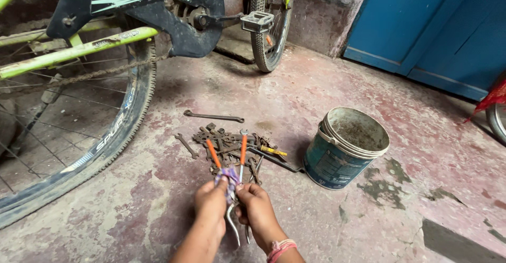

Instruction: The person cleans a collection of metal tools, including wrenches and screwdrivers, using a cloth and a liquid solution from a bucket. They wipe each tool individually and place them back on the floor.

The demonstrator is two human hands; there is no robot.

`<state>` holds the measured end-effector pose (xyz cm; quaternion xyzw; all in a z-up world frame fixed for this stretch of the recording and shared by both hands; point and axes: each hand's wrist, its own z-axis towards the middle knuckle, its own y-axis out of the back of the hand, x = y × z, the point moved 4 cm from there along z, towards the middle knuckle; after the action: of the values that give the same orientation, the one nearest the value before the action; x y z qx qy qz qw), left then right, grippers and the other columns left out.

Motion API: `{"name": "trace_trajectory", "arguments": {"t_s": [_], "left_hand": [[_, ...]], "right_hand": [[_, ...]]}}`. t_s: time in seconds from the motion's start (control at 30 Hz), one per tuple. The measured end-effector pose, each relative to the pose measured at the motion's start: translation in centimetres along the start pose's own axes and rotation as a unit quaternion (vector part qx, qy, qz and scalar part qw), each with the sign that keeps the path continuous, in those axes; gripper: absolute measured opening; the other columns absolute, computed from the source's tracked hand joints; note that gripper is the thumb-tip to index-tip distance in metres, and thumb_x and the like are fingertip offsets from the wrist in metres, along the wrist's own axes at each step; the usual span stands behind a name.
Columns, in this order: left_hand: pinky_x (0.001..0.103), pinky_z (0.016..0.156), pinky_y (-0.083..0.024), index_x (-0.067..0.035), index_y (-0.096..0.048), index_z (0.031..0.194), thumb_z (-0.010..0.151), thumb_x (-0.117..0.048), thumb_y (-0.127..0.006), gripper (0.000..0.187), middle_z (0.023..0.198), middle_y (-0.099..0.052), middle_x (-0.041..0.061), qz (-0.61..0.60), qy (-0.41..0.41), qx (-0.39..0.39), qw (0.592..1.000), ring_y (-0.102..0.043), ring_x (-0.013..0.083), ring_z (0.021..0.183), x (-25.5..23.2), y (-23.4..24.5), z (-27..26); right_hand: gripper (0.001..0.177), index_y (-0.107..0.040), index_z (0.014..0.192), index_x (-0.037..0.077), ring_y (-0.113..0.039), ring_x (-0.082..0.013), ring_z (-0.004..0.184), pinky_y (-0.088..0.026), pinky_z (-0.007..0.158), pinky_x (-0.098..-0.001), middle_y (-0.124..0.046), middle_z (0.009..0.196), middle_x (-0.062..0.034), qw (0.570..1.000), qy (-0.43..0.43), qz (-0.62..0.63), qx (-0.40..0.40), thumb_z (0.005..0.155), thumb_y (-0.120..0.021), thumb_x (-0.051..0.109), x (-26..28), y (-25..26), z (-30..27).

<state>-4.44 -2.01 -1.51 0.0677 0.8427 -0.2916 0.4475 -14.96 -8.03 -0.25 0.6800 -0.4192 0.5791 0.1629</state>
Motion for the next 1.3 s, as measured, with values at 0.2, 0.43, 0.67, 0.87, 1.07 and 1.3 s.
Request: {"name": "trace_trajectory", "arguments": {"t_s": [0.2,0.43,0.67,0.87,1.07,1.3], "left_hand": [[0.028,0.059,-0.045,-0.003,-0.075,0.105,0.100,-0.014,-0.062,0.018,0.084,-0.073,0.003,-0.030,-0.047,-0.003,0.998,-0.058,0.0114,0.066,-2.7,-0.4,0.6],[0.024,0.068,-0.048,-0.002,-0.077,0.107,0.093,-0.008,-0.068,0.018,0.089,-0.077,0.002,0.031,-0.106,0.027,0.993,-0.064,0.0077,0.073,1.0,-0.7,-0.1],[0.025,0.065,-0.045,0.003,-0.077,0.100,0.095,-0.011,-0.070,0.016,0.086,-0.074,0.006,-0.018,-0.093,0.012,0.995,-0.060,0.0105,0.070,1.5,-0.8,2.2],[0.026,0.064,-0.046,0.000,-0.076,0.098,0.097,-0.013,-0.069,0.016,0.085,-0.073,0.004,-0.055,-0.103,0.000,0.993,-0.060,0.0092,0.069,-1.3,-0.9,3.3],[0.023,0.062,-0.044,0.000,-0.078,0.098,0.093,-0.011,-0.072,0.014,0.085,-0.074,0.003,-0.015,-0.080,-0.012,0.997,-0.060,0.0077,0.068,1.4,-1.9,0.3],[0.028,0.058,-0.044,-0.002,-0.073,0.091,0.099,-0.022,-0.068,0.023,0.078,-0.069,0.003,-0.026,-0.067,-0.043,0.996,-0.057,0.0125,0.063,1.1,0.6,3.7]], "right_hand": [[0.011,-0.063,0.099,0.007,-0.055,-0.0100,0.058,-0.043,0.053,-0.0241,-0.061,0.071,0.0012,0.995,-0.038,-0.080,0.049,0.100,-0.067,0.017,-0.6,-0.2,-1.8],[0.018,-0.063,0.093,0.009,-0.042,-0.0107,0.053,-0.036,0.049,-0.0295,-0.050,0.063,0.0021,0.987,0.071,-0.113,-0.094,0.101,-0.056,0.023,0.0,1.4,-1.2],[0.014,-0.065,0.095,0.005,-0.045,-0.0098,0.056,-0.039,0.052,-0.0297,-0.052,0.062,0.0013,0.957,0.185,-0.184,-0.127,0.099,-0.058,0.017,0.4,1.6,-0.9],[0.014,-0.065,0.098,0.005,-0.048,-0.0130,0.059,-0.042,0.055,-0.0330,-0.054,0.064,-0.0037,0.946,0.187,-0.208,-0.162,0.098,-0.059,0.018,1.2,1.4,-1.9],[0.014,-0.065,0.099,0.004,-0.064,-0.0225,0.066,-0.050,0.063,-0.0383,-0.069,0.076,-0.0122,0.908,0.249,-0.281,-0.184,0.097,-0.060,0.018,2.0,1.3,-2.1],[0.018,-0.062,0.104,0.007,-0.064,-0.0294,0.062,-0.049,0.062,-0.0417,-0.065,0.070,-0.0173,0.906,0.172,-0.347,-0.169,0.097,-0.059,0.024,3.2,-0.2,-3.9]]}}
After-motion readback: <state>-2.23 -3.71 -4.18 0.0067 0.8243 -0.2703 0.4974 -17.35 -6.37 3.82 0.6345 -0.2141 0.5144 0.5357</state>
